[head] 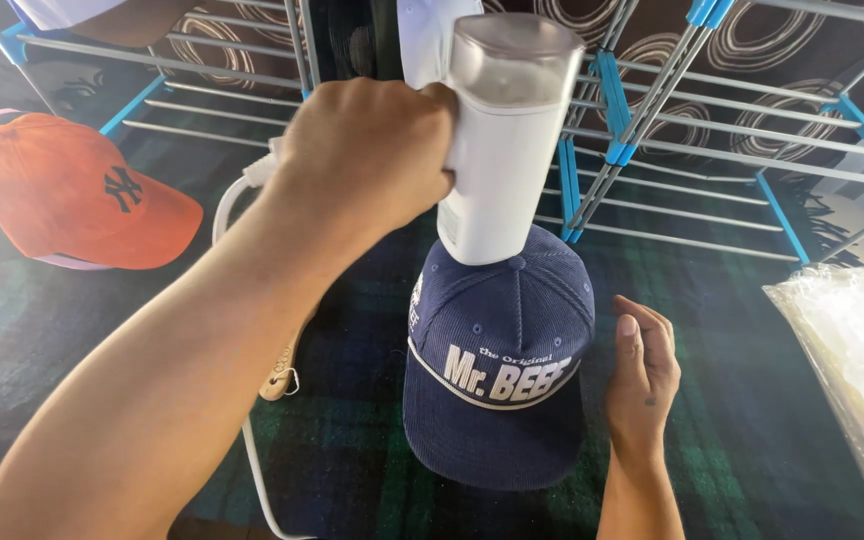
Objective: The person steams a blue baseball cap using a handheld garment steamer, moving the device over the crown and brim. They then brush the cap with a wooden brush and place it on a wooden hat form before putting it on a metal rack.
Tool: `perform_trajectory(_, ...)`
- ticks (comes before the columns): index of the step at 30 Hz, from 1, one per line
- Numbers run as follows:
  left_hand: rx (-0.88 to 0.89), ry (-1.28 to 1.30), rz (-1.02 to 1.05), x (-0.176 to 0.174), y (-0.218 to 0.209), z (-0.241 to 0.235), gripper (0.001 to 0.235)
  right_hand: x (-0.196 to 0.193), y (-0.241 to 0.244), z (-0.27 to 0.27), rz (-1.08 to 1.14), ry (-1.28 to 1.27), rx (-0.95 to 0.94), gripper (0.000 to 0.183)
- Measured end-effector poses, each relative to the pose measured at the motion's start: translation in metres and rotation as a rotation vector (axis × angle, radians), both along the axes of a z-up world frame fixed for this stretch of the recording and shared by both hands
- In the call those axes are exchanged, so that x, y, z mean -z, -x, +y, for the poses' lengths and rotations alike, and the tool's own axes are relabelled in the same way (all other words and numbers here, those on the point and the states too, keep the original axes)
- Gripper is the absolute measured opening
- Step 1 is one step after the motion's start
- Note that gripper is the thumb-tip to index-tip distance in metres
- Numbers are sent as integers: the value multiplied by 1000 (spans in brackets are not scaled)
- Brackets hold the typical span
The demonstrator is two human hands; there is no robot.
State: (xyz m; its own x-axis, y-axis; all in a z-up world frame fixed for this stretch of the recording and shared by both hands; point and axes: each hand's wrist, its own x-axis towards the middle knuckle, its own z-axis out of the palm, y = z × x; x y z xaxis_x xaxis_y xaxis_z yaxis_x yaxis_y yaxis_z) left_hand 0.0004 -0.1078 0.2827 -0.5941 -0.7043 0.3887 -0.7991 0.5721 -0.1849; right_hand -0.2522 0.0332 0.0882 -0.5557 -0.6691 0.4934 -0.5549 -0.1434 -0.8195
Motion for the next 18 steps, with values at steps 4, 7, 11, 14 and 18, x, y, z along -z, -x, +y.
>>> perform_trajectory(4,21,16,-6,3,20,-5,9,0,3,1,-21,34,17,44)
perform_trajectory(7,82,43,34,6,33,-22,10,0,2,0,-2,0,33,47)
perform_trajectory(11,-78,-208,0,-6,35,-38,19,2,5,-2,6,-12,56,48)
perform_trajectory(14,-195,-401,13,-6,23,-55,28,4,11,-3,6,-27,69,49)
perform_trajectory(18,-327,-759,241,4,-4,-51,27,7,14,-8,-10,-77,66,49)
